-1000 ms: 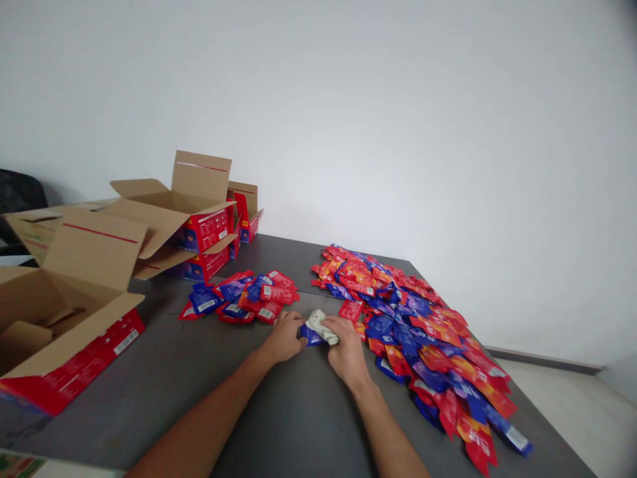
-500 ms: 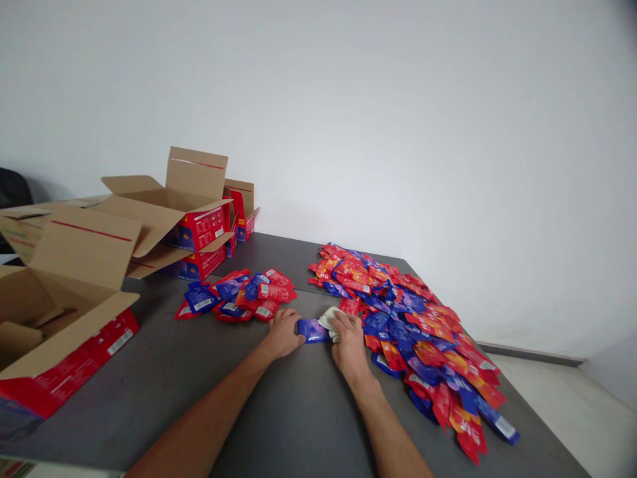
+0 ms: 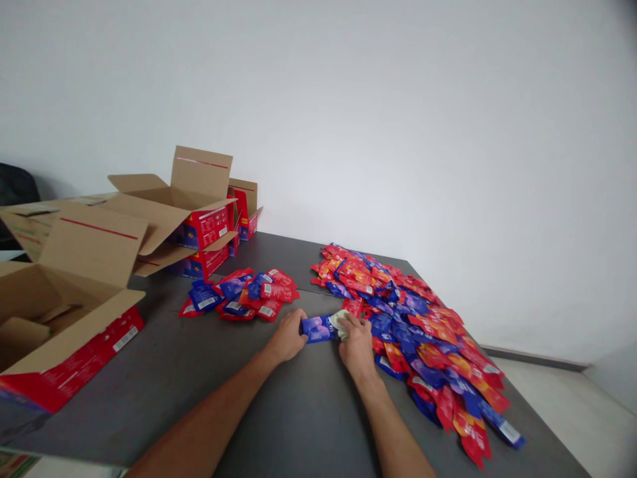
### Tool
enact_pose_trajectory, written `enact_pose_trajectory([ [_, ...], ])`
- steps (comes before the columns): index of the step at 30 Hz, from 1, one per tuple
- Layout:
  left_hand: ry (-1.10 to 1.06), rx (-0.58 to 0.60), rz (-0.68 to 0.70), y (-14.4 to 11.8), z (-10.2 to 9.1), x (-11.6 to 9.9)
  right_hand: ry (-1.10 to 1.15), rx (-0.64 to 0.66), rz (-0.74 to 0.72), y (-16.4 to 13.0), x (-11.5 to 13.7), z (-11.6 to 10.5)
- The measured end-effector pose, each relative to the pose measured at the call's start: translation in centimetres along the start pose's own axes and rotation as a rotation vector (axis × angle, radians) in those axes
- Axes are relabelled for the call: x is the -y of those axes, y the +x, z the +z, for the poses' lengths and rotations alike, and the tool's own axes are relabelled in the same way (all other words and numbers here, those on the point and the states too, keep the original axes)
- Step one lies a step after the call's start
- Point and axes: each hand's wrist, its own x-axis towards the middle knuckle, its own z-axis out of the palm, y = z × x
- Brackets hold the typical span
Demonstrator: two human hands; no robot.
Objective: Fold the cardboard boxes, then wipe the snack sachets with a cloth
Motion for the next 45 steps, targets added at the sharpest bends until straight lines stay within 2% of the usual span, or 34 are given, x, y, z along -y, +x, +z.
enact_pose_trajectory([
  [5, -0.086, -0.165, 0.122, 0.4, -0.5, 0.5, 0.112, -0.119, 0.073, 0.4, -0.7, -0.5],
  [7, -0.094, -0.184, 0.174, 0.5, -0.9, 0.7, 0.159, -0.146, 0.089, 0.5, -0.4, -0.7],
  [9, -0.074, -0.128, 0.212, 0.4, -1.3, 1.0, 0.192, -0.148, 0.098, 0.6, -0.2, -1.0],
  [16, 0.083, 0.191, 0.223, -0.1, -2.9, 1.3, 0.241, -0.113, 0.039, 0.5, 0.7, -1.5],
  [19, 0.107, 0.242, 0.2, -0.1, -3.2, 1.3, 0.292, -0.081, -0.022, 0.4, 1.8, -1.6],
  [25, 0.144, 0.222, 0.201, 0.0, -2.6, 1.4, 0.384, 0.148, -0.299, -0.6, 4.7, -1.1],
  [28, 0.127, 0.239, 0.2, 0.2, -2.4, 1.6, 0.347, 0.223, -0.325, -0.8, 5.0, -0.9],
  [35, 0.076, 0.196, 0.159, 0.0, -2.3, 1.9, 0.1, 0.132, -0.121, -0.4, 2.1, -1.4],
  [38, 0.044, 0.149, 0.119, -0.2, -2.0, 1.9, 0.177, 0.097, -0.181, -0.5, 3.0, -1.7],
  [42, -0.008, 0.093, 0.173, -0.2, -1.6, 2.3, 0.363, 0.193, -0.342, -0.9, 5.7, -1.5],
  [45, 0.004, 0.082, 0.181, -0.2, -1.4, 2.7, 0.375, 0.228, -0.325, -1.0, 6.1, -1.2],
])
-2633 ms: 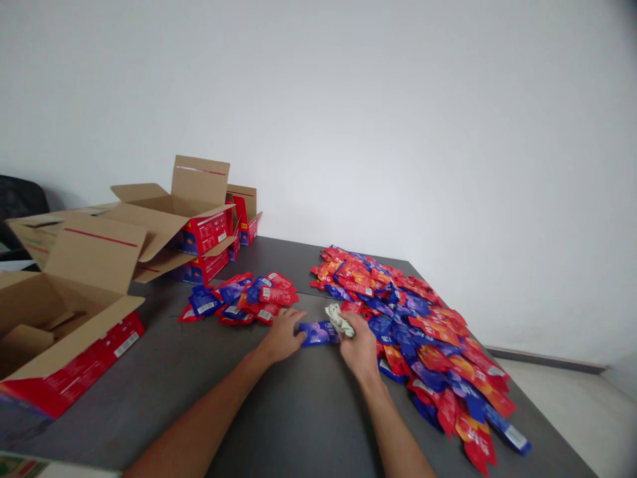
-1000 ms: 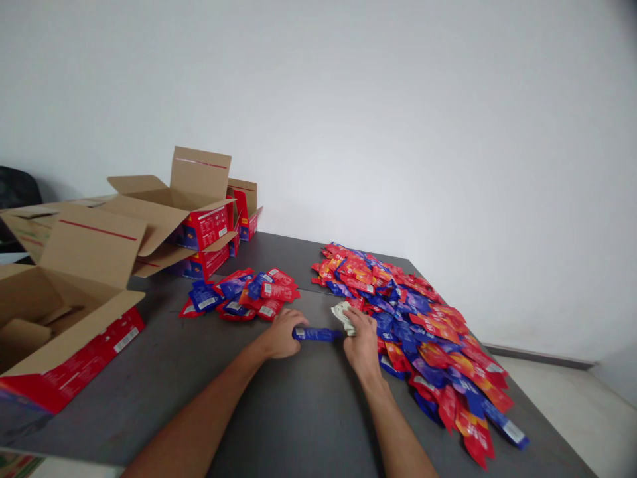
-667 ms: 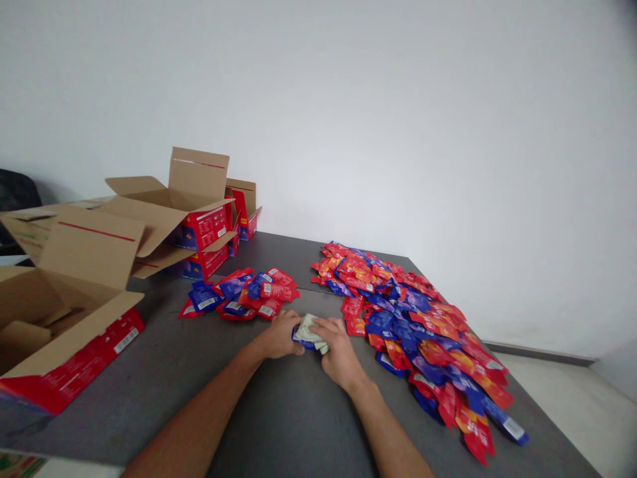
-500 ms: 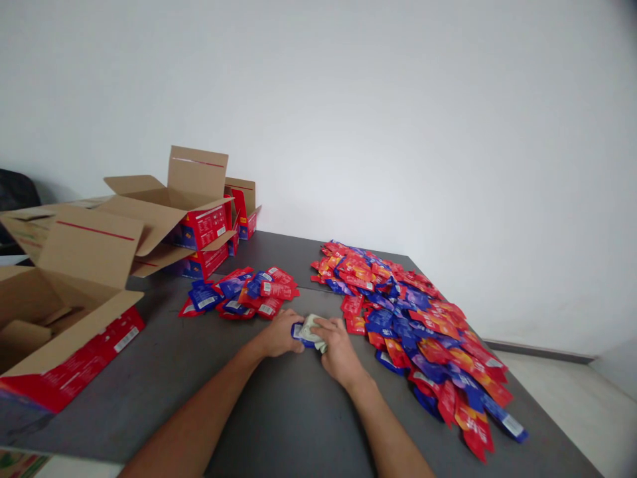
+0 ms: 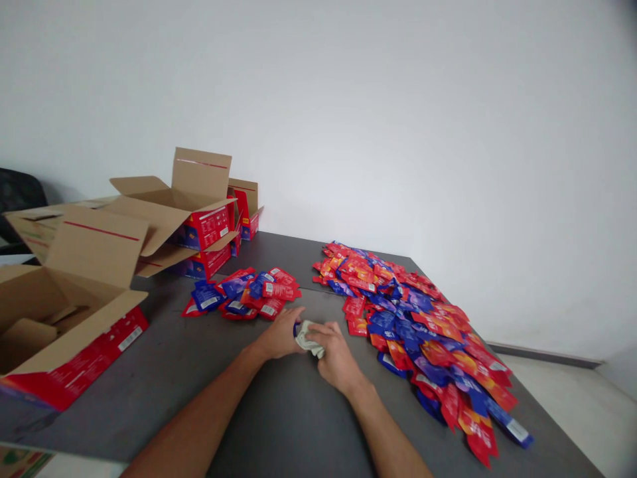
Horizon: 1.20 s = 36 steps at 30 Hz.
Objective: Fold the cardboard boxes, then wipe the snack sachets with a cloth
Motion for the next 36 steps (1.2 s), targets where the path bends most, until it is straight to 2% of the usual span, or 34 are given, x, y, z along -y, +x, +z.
enact_pose_trajectory([
  [4, 0.055, -0.014, -0.031, 0.0, 0.0, -0.1, -0.132, -0.056, 0.151, -0.6, -1.8, -0.4],
  [7, 0.1, -0.021, -0.009, 0.0, -0.1, -0.6, -0.193, -0.041, 0.222, -0.9, -2.9, -0.7],
  [15, 0.279, -0.06, 0.109, 0.0, -0.2, -1.5, -0.368, -0.003, 0.379, -1.2, -2.2, -1.4],
  [19, 0.364, -0.08, 0.102, -0.2, -0.4, -1.7, -0.35, 0.019, 0.361, -1.2, -2.2, -2.0],
  [23, 0.516, -0.17, -0.014, -0.2, -1.7, -1.6, -0.297, -0.11, 0.364, -1.1, -3.0, -3.2],
  [27, 0.709, -0.312, -0.273, -0.1, -2.5, -2.0, -0.333, -0.177, 0.445, -1.0, -3.9, -4.7],
  [29, 0.766, -0.364, -0.322, 0.1, -2.0, -2.6, -0.36, -0.192, 0.48, -1.1, -4.2, -5.4],
  [31, 0.777, -0.363, -0.263, 0.6, -1.0, -3.4, -0.382, -0.214, 0.5, -1.1, -4.7, -6.1],
  [36, 0.642, -0.168, -0.015, 2.8, 3.1, -6.5, -0.396, -0.278, 0.563, -1.3, -6.6, -7.5],
])
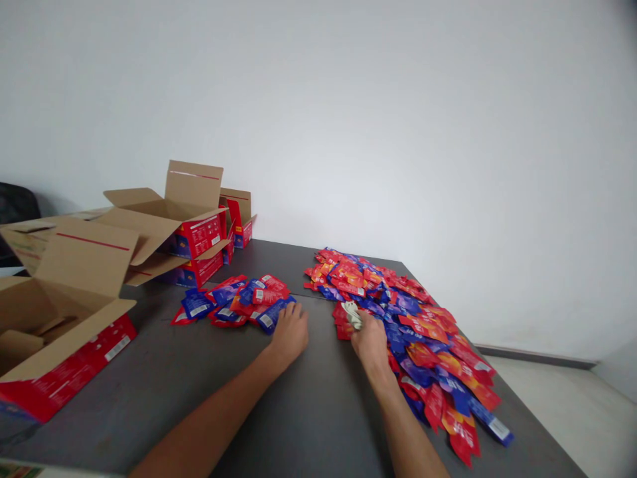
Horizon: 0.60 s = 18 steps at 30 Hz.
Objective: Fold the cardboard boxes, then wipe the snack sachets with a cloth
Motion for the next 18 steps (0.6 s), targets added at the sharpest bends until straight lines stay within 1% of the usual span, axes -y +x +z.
enact_pose_trajectory([
  [4, -0.186, 0.086, 0.169, 1.9, 1.8, -4.1, 0.022, -0.085, 0.038, 0.4, -1.5, 0.4],
  [5, -0.229, 0.112, 0.19, 2.4, 2.3, -4.9, 0.034, -0.104, 0.044, 0.4, -1.7, 0.6],
  [7, -0.29, 0.172, 0.186, 3.4, 3.5, -6.4, 0.057, -0.135, 0.051, 0.4, -2.1, 0.7],
  [9, -0.323, 0.244, 0.167, 4.2, 4.6, -7.3, 0.082, -0.145, 0.051, 0.3, -2.4, 0.7],
  [11, -0.331, 0.307, 0.167, 4.7, 5.4, -7.8, 0.105, -0.136, 0.055, 0.3, -2.6, 0.7],
  [13, -0.32, 0.341, 0.184, 4.9, 5.7, -7.7, 0.118, -0.126, 0.069, 0.3, -2.7, 0.6],
  [15, -0.306, 0.351, 0.21, 4.7, 5.5, -7.3, 0.118, -0.119, 0.086, 0.2, -2.7, 0.7],
  [18, -0.291, 0.353, 0.257, 3.9, 4.5, -6.0, 0.122, -0.107, 0.087, 0.0, -2.7, 0.9],
])
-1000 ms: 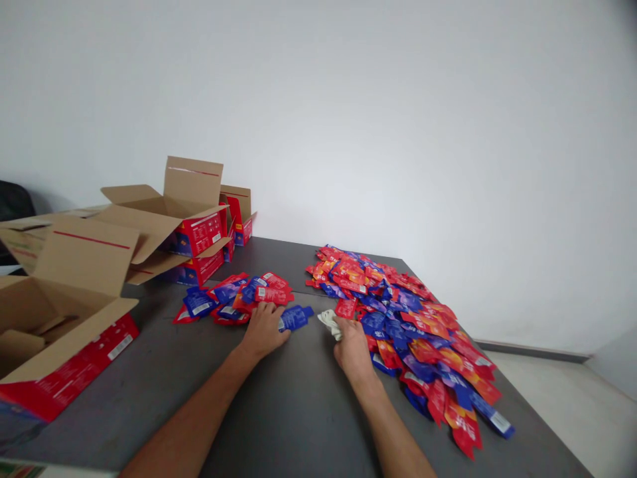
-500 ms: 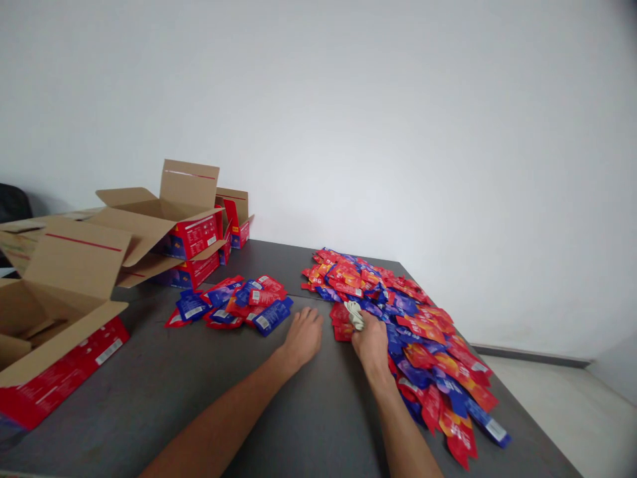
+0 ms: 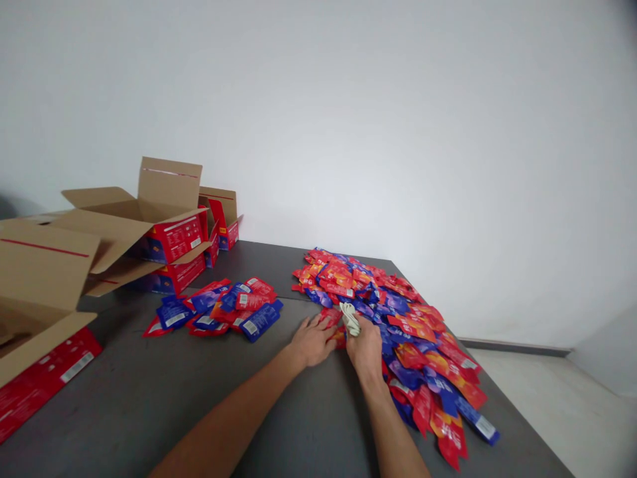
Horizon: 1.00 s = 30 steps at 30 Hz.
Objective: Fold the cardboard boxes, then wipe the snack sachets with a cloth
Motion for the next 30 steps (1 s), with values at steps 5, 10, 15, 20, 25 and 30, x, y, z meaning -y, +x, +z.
enact_pose_trajectory([
  [5, -0.009, -0.046, 0.033, -4.3, -2.0, 1.4, 0.014, 0.001, -0.036, -0.4, 0.2, 0.1],
  [10, -0.081, -0.072, 0.062, -8.6, -3.8, 2.7, 0.031, 0.03, -0.094, -0.7, 1.2, 0.2],
  [15, -0.256, -0.151, 0.018, -10.2, -4.5, 4.0, 0.068, 0.055, -0.154, -1.3, 2.8, 1.3],
  [20, -0.225, -0.3, -0.275, -9.9, -3.9, 6.5, 0.147, 0.087, -0.273, -2.0, 4.1, 2.1],
  [25, -0.216, -0.222, -0.347, -9.4, -3.1, 8.1, 0.206, 0.251, -0.532, -3.6, 6.4, 2.4],
  [30, -0.311, -0.278, -0.343, -9.3, -2.6, 8.2, 0.104, 0.401, -0.633, -4.7, 8.4, 2.7],
])
